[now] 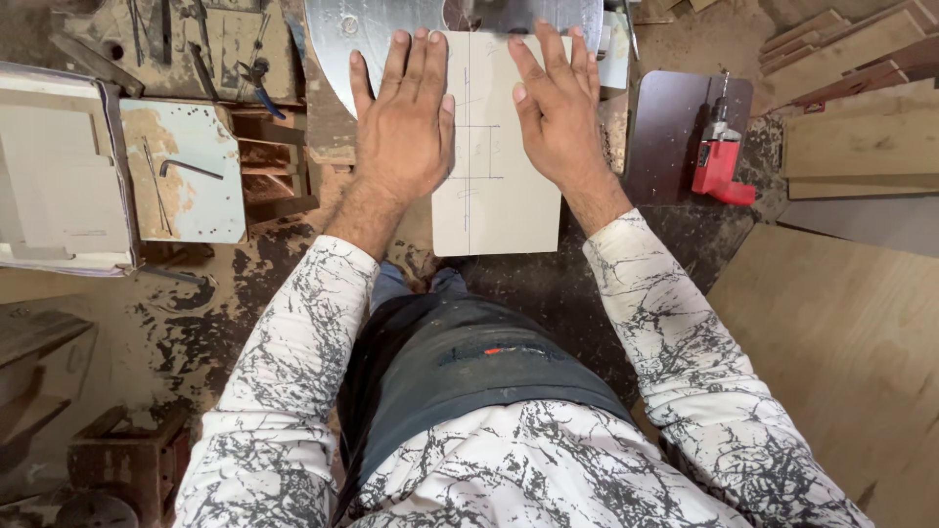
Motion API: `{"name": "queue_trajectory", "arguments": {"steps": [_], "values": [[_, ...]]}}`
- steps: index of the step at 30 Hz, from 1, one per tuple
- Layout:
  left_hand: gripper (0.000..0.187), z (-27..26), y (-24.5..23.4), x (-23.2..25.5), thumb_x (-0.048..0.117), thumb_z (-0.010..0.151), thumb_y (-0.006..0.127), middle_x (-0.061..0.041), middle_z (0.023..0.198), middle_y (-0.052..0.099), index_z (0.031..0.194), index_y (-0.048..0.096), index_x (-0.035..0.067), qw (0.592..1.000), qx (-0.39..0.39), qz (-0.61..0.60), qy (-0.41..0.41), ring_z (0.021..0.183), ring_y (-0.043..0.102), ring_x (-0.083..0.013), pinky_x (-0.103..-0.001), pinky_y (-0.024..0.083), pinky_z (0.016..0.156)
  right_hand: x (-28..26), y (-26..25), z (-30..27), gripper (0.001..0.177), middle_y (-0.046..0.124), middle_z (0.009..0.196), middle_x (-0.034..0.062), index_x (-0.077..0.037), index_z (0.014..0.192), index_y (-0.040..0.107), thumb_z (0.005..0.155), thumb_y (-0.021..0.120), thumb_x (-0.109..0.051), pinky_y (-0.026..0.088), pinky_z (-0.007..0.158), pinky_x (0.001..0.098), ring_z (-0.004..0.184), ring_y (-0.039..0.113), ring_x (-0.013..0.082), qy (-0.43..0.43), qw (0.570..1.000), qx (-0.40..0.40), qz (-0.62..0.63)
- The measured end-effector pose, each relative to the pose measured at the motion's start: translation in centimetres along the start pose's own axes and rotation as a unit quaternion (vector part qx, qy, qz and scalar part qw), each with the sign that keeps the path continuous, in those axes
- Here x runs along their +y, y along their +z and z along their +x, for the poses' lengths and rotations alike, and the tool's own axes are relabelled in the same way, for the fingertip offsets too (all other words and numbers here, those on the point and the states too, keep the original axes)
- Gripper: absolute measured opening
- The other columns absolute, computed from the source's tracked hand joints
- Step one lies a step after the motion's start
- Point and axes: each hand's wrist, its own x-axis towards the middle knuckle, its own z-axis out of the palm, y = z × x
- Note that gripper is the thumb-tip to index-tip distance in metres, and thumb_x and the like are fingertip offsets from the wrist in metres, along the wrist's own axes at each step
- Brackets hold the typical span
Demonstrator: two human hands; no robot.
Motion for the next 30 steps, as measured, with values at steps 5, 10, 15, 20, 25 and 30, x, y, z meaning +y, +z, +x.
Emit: {"name": "queue_trajectory", "arguments": {"steps": [5,10,15,20,25,30], "values": [[0.059,0.1,0.3,0.0,0.024,0.111,0.04,-0.02,0.166,0.038,0.163,0.026,0.0,1.0,-0.002,0.006,-0.005,0.157,0.026,-0.0346,-0.063,-0.002,0.124,0.2,0.0,0.2,0.041,0.034,0.169,0.0148,-0.019,0.157,0.053,0.116,0.052,-0.021,0.012,0.131,0.058,0.159,0.019,0.0458,-0.003,1.0,-0.001,0.006],[0.059,0.6,0.3,0.1,0.024,0.111,0.04,-0.021,0.166,0.037,0.163,0.026,0.0,1.0,-0.001,0.004,-0.009,0.157,0.026,-0.0344,-0.063,-0.002,0.124,0.3,-0.2,0.8,0.04,0.036,0.169,0.0153,-0.02,0.155,0.055,0.116,0.052,-0.021,0.013,0.13,0.0592,0.158,0.02,0.0458,-0.001,1.0,0.001,0.003],[0.059,0.7,0.3,0.0,0.024,0.111,0.04,-0.021,0.166,0.037,0.163,0.026,0.0,1.0,-0.005,0.004,-0.009,0.157,0.026,-0.0339,-0.064,-0.002,0.124,0.3,-0.2,1.0,0.042,0.035,0.169,0.0149,-0.019,0.157,0.054,0.115,0.052,-0.02,0.013,0.13,0.0605,0.159,0.02,0.0462,0.001,1.0,0.002,0.01],[0.059,0.6,0.3,0.0,0.025,0.111,0.04,-0.02,0.166,0.038,0.163,0.026,0.001,1.0,-0.004,-0.004,-0.012,0.157,0.027,-0.0339,-0.063,-0.001,0.124,0.4,-0.2,0.8,0.043,0.035,0.169,0.0137,-0.02,0.158,0.053,0.115,0.053,-0.018,0.012,0.13,0.061,0.159,0.019,0.0458,0.004,1.0,-0.003,0.015],[0.059,0.7,0.5,-0.1,0.026,0.111,0.038,-0.021,0.166,0.038,0.163,0.026,0.001,1.0,-0.002,0.001,-0.011,0.157,0.026,-0.0341,-0.063,-0.003,0.124,0.9,0.1,0.9,0.041,0.033,0.171,0.0125,-0.023,0.157,0.053,0.117,0.053,-0.021,0.012,0.132,0.0593,0.16,0.017,0.0441,0.0,1.0,-0.008,0.013],[0.059,0.8,0.6,0.0,0.026,0.111,0.037,-0.021,0.166,0.036,0.163,0.026,0.001,1.0,-0.012,0.0,-0.019,0.157,0.026,-0.034,-0.063,-0.003,0.124,1.2,0.2,1.0,0.041,0.032,0.171,0.0121,-0.022,0.158,0.053,0.117,0.052,-0.022,0.012,0.132,0.0589,0.16,0.017,0.043,0.003,1.0,-0.012,0.009]]}}
